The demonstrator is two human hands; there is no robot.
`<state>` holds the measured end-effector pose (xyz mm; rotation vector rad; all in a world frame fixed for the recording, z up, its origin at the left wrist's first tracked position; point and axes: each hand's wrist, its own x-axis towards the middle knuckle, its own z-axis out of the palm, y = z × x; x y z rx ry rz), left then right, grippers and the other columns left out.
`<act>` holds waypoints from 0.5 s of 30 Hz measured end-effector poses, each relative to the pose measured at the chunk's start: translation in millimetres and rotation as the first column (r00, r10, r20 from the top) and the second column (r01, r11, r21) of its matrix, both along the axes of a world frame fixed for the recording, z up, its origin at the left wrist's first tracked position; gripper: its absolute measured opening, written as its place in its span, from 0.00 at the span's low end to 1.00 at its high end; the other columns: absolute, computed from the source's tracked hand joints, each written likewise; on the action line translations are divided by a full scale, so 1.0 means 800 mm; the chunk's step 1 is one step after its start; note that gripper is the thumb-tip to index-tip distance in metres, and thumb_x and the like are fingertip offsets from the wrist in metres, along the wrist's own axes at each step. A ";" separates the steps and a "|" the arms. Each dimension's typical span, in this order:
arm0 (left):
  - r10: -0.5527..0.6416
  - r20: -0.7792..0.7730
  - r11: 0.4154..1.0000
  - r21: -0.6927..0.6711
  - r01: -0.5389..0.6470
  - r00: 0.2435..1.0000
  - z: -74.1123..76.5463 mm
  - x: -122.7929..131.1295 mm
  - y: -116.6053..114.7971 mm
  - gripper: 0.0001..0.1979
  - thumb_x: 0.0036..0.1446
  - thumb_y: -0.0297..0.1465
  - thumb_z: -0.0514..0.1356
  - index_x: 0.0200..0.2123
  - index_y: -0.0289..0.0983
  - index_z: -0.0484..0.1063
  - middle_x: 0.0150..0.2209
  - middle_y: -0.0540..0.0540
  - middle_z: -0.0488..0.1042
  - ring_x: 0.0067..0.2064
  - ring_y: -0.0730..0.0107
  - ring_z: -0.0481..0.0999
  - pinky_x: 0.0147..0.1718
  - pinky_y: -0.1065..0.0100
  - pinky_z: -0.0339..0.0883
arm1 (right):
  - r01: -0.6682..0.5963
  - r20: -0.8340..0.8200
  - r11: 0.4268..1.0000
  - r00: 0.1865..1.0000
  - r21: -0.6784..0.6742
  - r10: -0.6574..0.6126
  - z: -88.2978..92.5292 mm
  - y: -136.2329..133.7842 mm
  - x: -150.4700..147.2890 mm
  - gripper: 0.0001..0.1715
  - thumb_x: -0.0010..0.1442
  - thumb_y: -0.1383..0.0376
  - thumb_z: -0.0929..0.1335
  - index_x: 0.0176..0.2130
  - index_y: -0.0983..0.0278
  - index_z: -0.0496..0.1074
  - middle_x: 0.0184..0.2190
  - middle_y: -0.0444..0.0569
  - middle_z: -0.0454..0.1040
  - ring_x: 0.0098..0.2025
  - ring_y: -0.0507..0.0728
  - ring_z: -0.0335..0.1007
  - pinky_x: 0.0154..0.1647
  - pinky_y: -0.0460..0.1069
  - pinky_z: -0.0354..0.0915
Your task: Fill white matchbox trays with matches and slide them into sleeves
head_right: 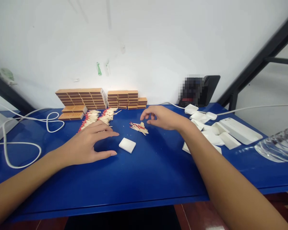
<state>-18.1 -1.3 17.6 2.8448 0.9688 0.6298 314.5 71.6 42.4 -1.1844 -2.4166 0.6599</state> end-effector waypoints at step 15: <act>0.009 -0.009 1.000 0.012 -0.009 1.000 -0.005 -0.001 0.005 0.17 0.69 0.42 0.65 0.57 0.42 0.80 0.50 0.40 0.80 0.55 0.53 0.77 0.57 0.51 0.73 | -0.094 0.027 0.993 0.995 -0.075 0.096 -0.020 0.017 0.006 0.13 0.63 0.54 0.74 0.44 0.56 0.84 0.45 0.51 0.80 0.41 0.59 0.73 0.42 0.54 0.67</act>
